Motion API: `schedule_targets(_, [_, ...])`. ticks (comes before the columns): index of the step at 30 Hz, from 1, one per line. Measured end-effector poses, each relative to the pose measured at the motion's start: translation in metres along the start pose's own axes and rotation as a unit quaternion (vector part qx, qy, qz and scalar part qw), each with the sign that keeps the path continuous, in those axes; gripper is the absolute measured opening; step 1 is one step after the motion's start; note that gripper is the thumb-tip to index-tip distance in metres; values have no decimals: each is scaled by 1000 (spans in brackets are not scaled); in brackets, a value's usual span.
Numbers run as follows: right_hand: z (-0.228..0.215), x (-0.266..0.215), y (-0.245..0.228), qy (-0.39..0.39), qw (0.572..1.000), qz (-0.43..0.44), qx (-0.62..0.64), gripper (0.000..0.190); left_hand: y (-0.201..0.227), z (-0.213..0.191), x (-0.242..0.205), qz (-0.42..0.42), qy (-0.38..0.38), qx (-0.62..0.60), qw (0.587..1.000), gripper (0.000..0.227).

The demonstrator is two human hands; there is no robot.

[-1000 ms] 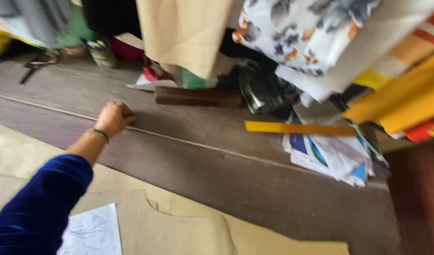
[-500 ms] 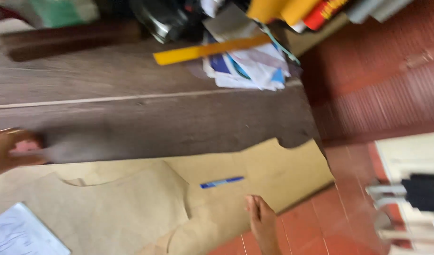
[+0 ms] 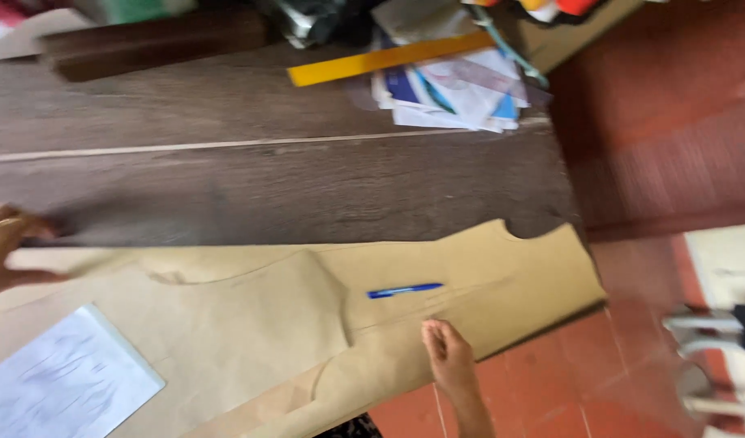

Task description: Drawing and marking a garment pattern on paper using a ruler and pen while referring to a printed instruction manual.

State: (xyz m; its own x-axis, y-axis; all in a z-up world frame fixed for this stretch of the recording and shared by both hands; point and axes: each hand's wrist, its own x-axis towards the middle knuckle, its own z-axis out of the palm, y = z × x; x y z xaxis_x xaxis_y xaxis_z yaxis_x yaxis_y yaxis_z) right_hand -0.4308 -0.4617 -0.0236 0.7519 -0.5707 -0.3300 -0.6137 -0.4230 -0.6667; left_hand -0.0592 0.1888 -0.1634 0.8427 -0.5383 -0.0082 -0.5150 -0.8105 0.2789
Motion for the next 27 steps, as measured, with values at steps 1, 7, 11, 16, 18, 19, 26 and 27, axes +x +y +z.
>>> schedule_targets(1, [0,-3,-13,-11,1000,-5,4,29,21,-28,4,-10,-1,8,1000,77])
schedule_targets(7, [7,-22,-98,-62,992,106,-29,33,94,-103,17,-168,-278,81,942,65])
schedule_targets(11, [21,-26,-122,-119,988,90,-33,31,44,-72,12,-145,-288,28,946,49])
schedule_targets(16, [31,-24,-115,-123,990,62,-38,31,-37,-48,5,-123,-315,44,940,51])
schedule_targets(18, [33,-25,-116,-120,990,73,-27,31,-87,-32,8,-80,-306,149,937,57])
schedule_targets(19, [34,-25,-120,-120,990,71,-29,31,-117,-22,10,-81,-305,147,938,57])
schedule_targets(26, [69,-31,-117,-210,972,-52,-91,28,-173,-17,8,-52,-161,320,932,37])
schedule_targets(27, [75,-33,-118,-223,969,-84,-64,23,-164,-37,10,-58,-154,304,938,37])
